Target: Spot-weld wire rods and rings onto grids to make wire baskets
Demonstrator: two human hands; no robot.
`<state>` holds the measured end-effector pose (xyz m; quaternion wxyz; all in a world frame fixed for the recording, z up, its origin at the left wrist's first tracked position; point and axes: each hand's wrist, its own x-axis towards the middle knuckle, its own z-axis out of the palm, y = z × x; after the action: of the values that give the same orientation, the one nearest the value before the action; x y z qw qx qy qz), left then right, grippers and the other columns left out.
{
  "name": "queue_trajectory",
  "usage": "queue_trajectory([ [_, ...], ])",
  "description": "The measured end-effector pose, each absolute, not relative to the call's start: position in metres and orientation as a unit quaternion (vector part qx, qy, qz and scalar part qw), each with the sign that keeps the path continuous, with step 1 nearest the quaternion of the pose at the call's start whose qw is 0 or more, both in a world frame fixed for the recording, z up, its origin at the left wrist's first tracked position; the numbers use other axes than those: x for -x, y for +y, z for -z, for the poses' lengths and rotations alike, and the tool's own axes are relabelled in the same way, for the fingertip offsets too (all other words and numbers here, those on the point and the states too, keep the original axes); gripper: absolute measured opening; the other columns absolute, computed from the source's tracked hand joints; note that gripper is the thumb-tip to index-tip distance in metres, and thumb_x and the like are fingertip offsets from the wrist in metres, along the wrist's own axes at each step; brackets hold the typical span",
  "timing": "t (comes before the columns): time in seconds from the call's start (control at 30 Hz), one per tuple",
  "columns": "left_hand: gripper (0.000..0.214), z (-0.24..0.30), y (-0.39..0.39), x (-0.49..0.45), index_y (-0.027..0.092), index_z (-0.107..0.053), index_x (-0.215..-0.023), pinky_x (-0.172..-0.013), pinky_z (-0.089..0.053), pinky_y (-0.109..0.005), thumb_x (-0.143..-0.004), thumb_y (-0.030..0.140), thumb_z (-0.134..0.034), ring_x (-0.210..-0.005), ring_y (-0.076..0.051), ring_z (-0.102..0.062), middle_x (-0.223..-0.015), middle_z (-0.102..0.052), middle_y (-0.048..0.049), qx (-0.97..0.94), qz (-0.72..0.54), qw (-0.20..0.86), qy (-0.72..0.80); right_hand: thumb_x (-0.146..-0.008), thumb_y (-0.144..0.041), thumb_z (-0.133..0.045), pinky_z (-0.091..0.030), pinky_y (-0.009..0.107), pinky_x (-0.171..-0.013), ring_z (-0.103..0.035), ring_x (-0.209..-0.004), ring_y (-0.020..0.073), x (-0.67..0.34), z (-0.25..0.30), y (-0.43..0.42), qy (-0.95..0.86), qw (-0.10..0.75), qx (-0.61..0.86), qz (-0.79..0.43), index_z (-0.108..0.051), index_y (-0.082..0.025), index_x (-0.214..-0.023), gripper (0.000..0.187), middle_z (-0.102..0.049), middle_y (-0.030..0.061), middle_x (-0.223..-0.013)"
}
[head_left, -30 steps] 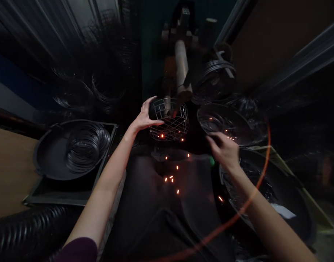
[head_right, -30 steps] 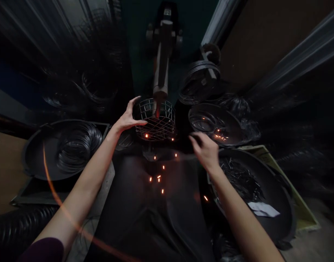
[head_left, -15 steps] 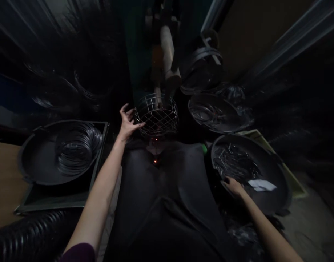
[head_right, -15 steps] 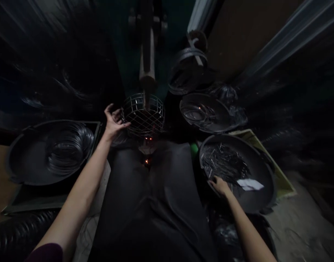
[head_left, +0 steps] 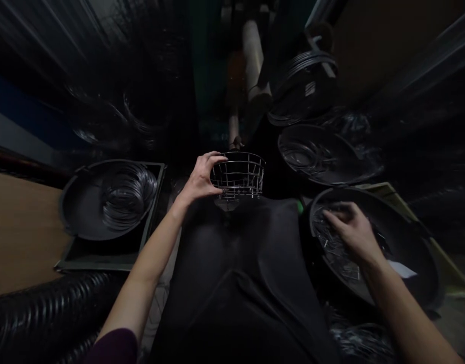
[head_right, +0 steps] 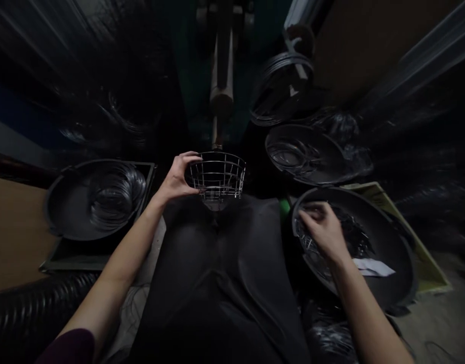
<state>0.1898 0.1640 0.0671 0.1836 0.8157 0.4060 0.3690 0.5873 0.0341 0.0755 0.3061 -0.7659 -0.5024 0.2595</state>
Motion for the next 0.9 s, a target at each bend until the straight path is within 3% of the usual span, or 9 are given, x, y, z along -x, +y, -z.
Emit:
queue_trajectory([
  [0.03,0.076,-0.071,0.163,-0.195,0.024,-0.049,-0.125,-0.107,-0.040,-0.049,-0.058,0.034,-0.086,-0.126,-0.033,-0.044,-0.137,-0.046,-0.0124,-0.829,-0.339,0.168,0.413,-0.069,-0.052,-0.070,-0.043,0.029,-0.048,-0.057,-0.054,0.0157,-0.563,-0.091,0.047,-0.484,0.338,0.722,-0.362,-0.057,-0.025,-0.100,0.044,-0.066,0.0057,-0.076],
  [0.1,0.071,-0.078,0.163,-0.205,0.023,-0.055,-0.120,-0.106,-0.038,-0.052,-0.056,0.028,-0.086,-0.127,-0.036,-0.042,-0.138,-0.045,-0.0134,-0.846,-0.295,0.144,0.421,-0.062,-0.049,-0.077,-0.036,0.024,-0.044,-0.048,-0.049,0.0093,-0.516,-0.115,0.073,-0.482,0.304,0.640,-0.515,-0.061,-0.021,-0.097,0.047,-0.062,-0.0003,-0.070],
  [0.2,0.068,-0.083,0.163,-0.215,0.022,-0.058,-0.118,-0.104,-0.038,-0.053,-0.056,0.027,-0.085,-0.127,-0.037,-0.042,-0.139,-0.045,-0.0151,-0.863,-0.269,0.119,0.410,-0.061,-0.044,-0.079,-0.030,0.020,-0.044,-0.041,-0.047,0.0050,-0.462,-0.134,0.111,-0.515,0.217,0.571,-0.602,-0.068,-0.014,-0.090,0.043,-0.057,-0.0029,-0.062],
  [0.3,0.068,-0.084,0.163,-0.217,0.022,-0.057,-0.120,-0.103,-0.039,-0.053,-0.059,0.027,-0.084,-0.127,-0.036,-0.041,-0.139,-0.044,-0.0151,-0.869,-0.269,0.106,0.400,-0.064,-0.039,-0.077,-0.031,0.020,-0.045,-0.040,-0.047,0.0043,-0.437,-0.142,0.134,-0.569,0.225,0.542,-0.576,-0.069,-0.010,-0.090,0.040,-0.054,-0.0041,-0.058],
  [0.47,0.069,-0.080,0.165,-0.209,0.024,-0.057,-0.119,-0.103,-0.040,-0.052,-0.057,0.027,-0.086,-0.127,-0.035,-0.042,-0.139,-0.043,-0.0132,-0.844,-0.298,0.128,0.427,-0.073,-0.041,-0.072,-0.044,0.023,-0.056,-0.053,-0.057,0.0100,-0.452,-0.131,0.116,-0.624,0.338,0.531,-0.463,-0.059,-0.017,-0.122,0.057,-0.063,-0.0022,-0.070],
  [0.57,0.068,-0.076,0.167,-0.206,0.024,-0.057,-0.118,-0.103,-0.040,-0.052,-0.056,0.027,-0.086,-0.128,-0.035,-0.042,-0.138,-0.044,-0.0130,-0.828,-0.316,0.144,0.441,-0.081,-0.046,-0.063,-0.050,0.029,-0.068,-0.062,-0.071,0.0149,-0.480,-0.091,0.083,-0.633,0.376,0.601,-0.310,-0.066,-0.019,-0.098,0.032,-0.069,0.0036,-0.085],
  [0.63,0.067,-0.075,0.169,-0.205,0.025,-0.057,-0.118,-0.103,-0.040,-0.052,-0.058,0.029,-0.085,-0.128,-0.035,-0.042,-0.139,-0.044,-0.0123,-0.823,-0.318,0.150,0.446,-0.081,-0.052,-0.061,-0.051,0.032,-0.069,-0.063,-0.071,0.0176,-0.497,-0.059,0.064,-0.627,0.349,0.639,-0.275,-0.064,-0.020,-0.084,0.032,-0.068,0.0043,-0.081],
  [0.77,0.068,-0.077,0.170,-0.209,0.024,-0.056,-0.118,-0.104,-0.039,-0.053,-0.057,0.030,-0.086,-0.127,-0.035,-0.042,-0.139,-0.044,-0.0128,-0.826,-0.318,0.153,0.440,-0.077,-0.057,-0.063,-0.048,0.029,-0.056,-0.059,-0.061,0.0160,-0.503,-0.040,0.058,-0.580,0.342,0.659,-0.336,-0.061,-0.021,-0.089,0.039,-0.066,0.0027,-0.075],
  [0.9,0.069,-0.082,0.168,-0.218,0.023,-0.056,-0.118,-0.106,-0.037,-0.053,-0.056,0.027,-0.085,-0.128,-0.036,-0.041,-0.139,-0.044,-0.0136,-0.839,-0.312,0.134,0.425,-0.074,-0.053,-0.070,-0.042,0.024,-0.051,-0.052,-0.055,0.0105,-0.475,-0.092,0.092,-0.592,0.315,0.581,-0.461,-0.067,-0.018,-0.099,0.043,-0.064,0.0000,-0.070],
])
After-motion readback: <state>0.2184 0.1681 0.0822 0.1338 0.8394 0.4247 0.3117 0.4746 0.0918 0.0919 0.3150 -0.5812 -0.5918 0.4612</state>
